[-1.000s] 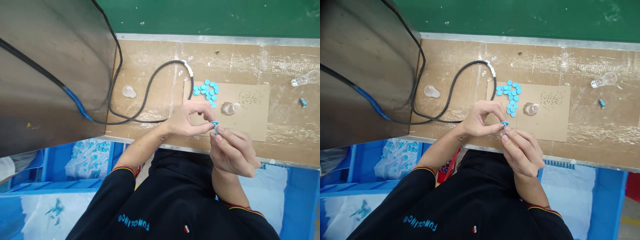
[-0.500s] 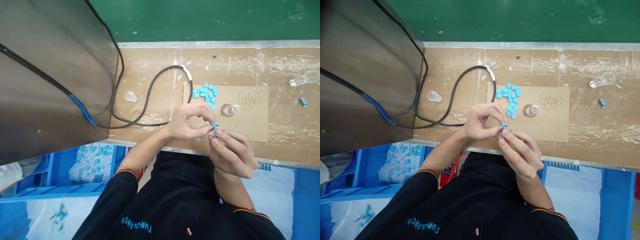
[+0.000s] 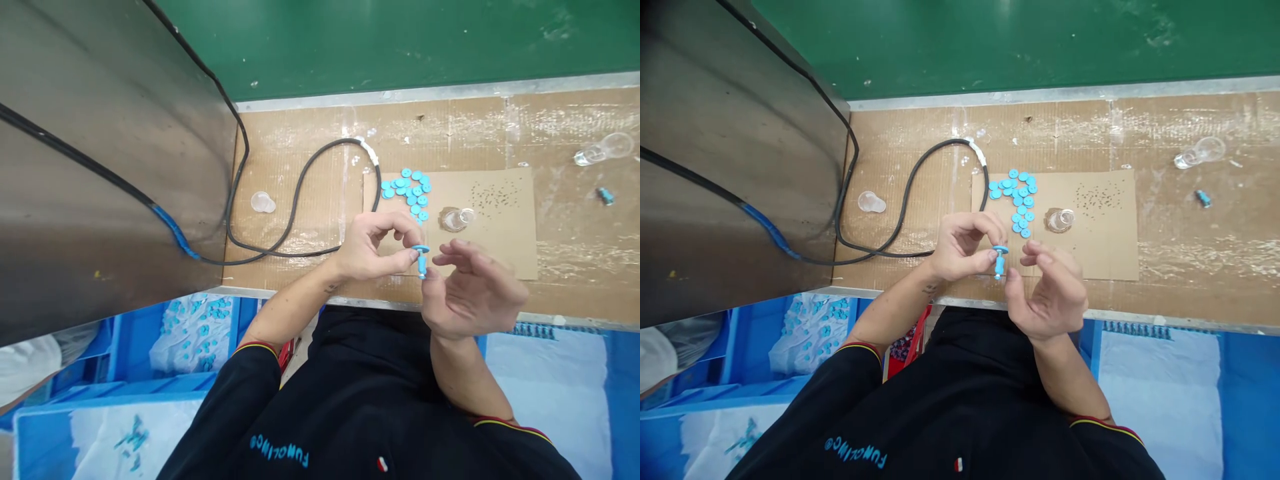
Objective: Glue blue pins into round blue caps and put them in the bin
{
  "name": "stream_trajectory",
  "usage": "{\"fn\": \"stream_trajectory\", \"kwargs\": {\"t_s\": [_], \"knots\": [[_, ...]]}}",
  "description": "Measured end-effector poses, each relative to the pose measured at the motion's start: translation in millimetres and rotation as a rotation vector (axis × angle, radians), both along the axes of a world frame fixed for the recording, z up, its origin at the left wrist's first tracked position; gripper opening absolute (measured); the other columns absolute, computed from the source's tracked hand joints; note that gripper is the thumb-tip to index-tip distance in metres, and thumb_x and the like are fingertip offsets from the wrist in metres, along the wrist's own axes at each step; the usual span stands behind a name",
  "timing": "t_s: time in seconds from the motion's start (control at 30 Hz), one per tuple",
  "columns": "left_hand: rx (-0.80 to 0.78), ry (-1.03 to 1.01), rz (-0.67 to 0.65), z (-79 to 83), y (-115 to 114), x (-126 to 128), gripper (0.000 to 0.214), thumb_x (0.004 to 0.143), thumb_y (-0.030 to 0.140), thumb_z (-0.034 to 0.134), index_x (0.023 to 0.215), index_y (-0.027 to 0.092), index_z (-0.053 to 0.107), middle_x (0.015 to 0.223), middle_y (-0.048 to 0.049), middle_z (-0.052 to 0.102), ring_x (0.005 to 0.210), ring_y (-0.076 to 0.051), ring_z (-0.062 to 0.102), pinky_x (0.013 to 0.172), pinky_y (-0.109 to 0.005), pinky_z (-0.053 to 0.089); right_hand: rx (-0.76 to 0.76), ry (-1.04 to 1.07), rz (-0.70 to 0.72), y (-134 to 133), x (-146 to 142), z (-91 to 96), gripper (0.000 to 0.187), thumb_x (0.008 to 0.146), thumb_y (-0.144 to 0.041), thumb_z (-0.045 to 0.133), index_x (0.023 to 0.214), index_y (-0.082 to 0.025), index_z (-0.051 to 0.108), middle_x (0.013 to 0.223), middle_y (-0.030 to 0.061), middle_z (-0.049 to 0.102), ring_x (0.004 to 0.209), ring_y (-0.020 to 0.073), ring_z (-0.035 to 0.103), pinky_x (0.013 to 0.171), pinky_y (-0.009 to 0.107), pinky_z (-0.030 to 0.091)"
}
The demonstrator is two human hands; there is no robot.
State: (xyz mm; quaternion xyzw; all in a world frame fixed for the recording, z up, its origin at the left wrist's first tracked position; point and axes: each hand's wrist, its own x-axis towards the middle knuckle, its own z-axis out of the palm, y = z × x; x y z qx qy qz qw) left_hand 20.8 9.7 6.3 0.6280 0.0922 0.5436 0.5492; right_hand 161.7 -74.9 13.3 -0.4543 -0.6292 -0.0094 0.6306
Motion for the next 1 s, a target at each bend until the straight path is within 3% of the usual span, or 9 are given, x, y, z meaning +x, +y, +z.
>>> {"fn": "stream_trajectory", "kwargs": {"t_s": [0.1,0.2,0.33,0.6,1.0], "knots": [[-0.079,0.006,-0.064,-1.0,-3.5,0.8,0.013,0.092,0.029,0.080,0.090,0.020,0.070,0.080,0.0002,0.070,0.075,-0.010,0.065,0.071,-0.026,0.053,-0.113,0.146,0.059,3.2,-7.8,1.0,0.059,0.087,-0.017,0.078,0.142,-0.029,0.060,0.105,0.0035,0.075,0.084,0.0195,0.075,0.059,0.031,0.063],[-0.113,0.011,-0.088,-2.2,-6.0,1.8,0.015,0.092,0.030,0.081,0.090,0.020,0.070,0.081,0.0001,0.071,0.075,-0.010,0.065,0.072,-0.026,0.052,-0.121,0.195,0.061,3.6,-12.5,6.5,0.055,0.086,-0.017,0.079,0.137,-0.029,0.062,0.094,-0.0009,0.072,0.074,0.0155,0.072,0.057,0.028,0.061],[-0.051,-0.016,-0.079,-2.8,-5.7,3.5,0.011,0.092,0.025,0.080,0.094,0.020,0.070,0.080,0.0009,0.069,0.077,-0.010,0.064,0.071,-0.026,0.051,-0.121,0.181,0.043,3.4,-12.0,12.9,0.052,0.087,-0.016,0.078,0.133,-0.031,0.060,0.091,-0.0039,0.067,0.067,0.0132,0.069,0.055,0.027,0.060],[0.077,-0.050,-0.037,-0.9,-1.8,6.7,0.010,0.092,0.024,0.079,0.097,0.022,0.071,0.086,0.0003,0.064,0.081,-0.011,0.061,0.070,-0.026,0.051,-0.101,0.152,0.183,5.5,-7.4,14.1,0.066,0.092,-0.009,0.067,0.150,-0.036,0.051,0.093,-0.0043,0.061,0.067,0.0106,0.063,0.056,0.024,0.059],[0.076,-0.041,-0.015,2.0,-4.9,5.2,0.011,0.091,0.024,0.080,0.097,0.023,0.071,0.088,0.0009,0.059,0.081,-0.010,0.060,0.072,-0.026,0.055,-0.135,0.198,0.231,2.8,-15.3,13.9,0.054,0.096,-0.013,0.062,0.145,-0.033,0.051,0.097,-0.0019,0.059,0.076,0.0121,0.065,0.063,0.026,0.061]]}}
